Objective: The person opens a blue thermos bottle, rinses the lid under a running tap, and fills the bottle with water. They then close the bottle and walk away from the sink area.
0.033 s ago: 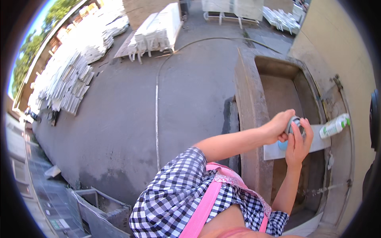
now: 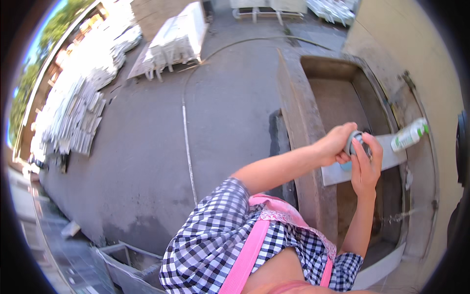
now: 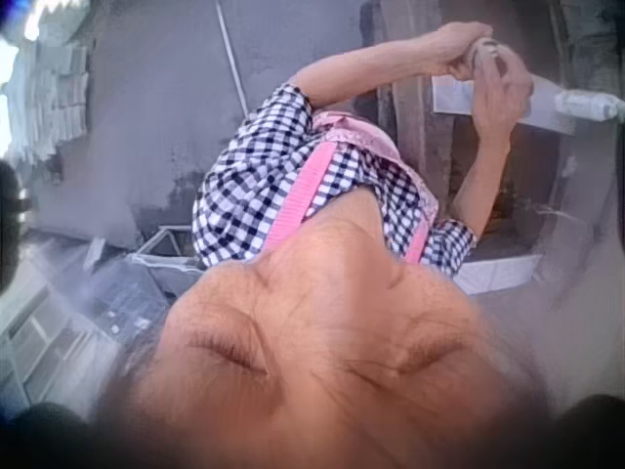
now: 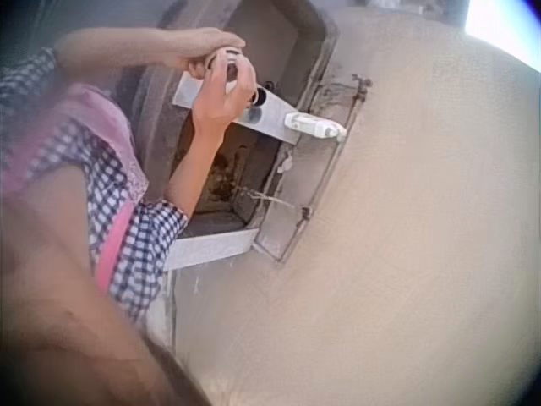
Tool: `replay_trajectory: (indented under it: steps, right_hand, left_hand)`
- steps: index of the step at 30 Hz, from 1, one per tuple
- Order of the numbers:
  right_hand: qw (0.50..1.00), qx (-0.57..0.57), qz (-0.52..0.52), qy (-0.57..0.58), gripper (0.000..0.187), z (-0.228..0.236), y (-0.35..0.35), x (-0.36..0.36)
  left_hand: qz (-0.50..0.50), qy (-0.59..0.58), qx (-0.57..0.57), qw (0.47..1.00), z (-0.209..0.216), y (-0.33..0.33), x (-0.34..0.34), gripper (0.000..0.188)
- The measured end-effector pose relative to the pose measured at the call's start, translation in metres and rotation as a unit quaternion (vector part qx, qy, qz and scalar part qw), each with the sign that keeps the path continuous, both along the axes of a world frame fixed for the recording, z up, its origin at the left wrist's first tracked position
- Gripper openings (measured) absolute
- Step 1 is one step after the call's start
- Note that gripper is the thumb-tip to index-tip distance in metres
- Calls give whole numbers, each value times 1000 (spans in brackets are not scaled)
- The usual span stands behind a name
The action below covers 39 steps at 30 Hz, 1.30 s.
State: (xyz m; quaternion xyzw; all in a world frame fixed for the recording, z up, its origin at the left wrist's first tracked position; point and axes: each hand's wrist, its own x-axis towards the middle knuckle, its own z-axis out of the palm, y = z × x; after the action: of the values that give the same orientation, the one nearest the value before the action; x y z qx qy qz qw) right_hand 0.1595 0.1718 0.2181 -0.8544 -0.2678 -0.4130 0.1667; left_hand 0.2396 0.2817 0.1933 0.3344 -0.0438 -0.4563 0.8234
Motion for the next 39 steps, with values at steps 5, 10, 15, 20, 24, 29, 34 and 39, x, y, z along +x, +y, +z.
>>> replay_trajectory:
  steps: [5,10,15,20,24,29,34,39]
  right_hand:
    - [969,-7,-38,242,43,-12,-57,-33]
    - [962,45,-203,176,38,-37,-73,-74]
    - [927,130,-335,102,26,-64,-81,-115]
    - [824,383,-411,76,24,-84,-93,-133]
    - [683,680,-250,92,24,-88,-119,-149]
    - [733,614,-270,117,28,-92,-147,-195]
    - [875,265,-376,150,46,-92,-185,-248]
    - [910,165,-330,189,42,-89,-212,-273]
  left_hand:
    - [-206,47,-13,977,-26,-28,-6,30]
    - [-226,64,52,971,-21,-67,-39,30]
    - [-223,-122,51,966,-39,-107,-80,30]
    - [-51,-586,62,806,-58,-143,-106,36]
    - [57,-713,-52,697,-68,-175,-127,33]
    - [-68,-512,44,855,-63,-223,-153,34]
    - [-295,-210,125,924,-52,-246,-172,30]
    - [-384,-95,192,898,-48,-254,-177,27]
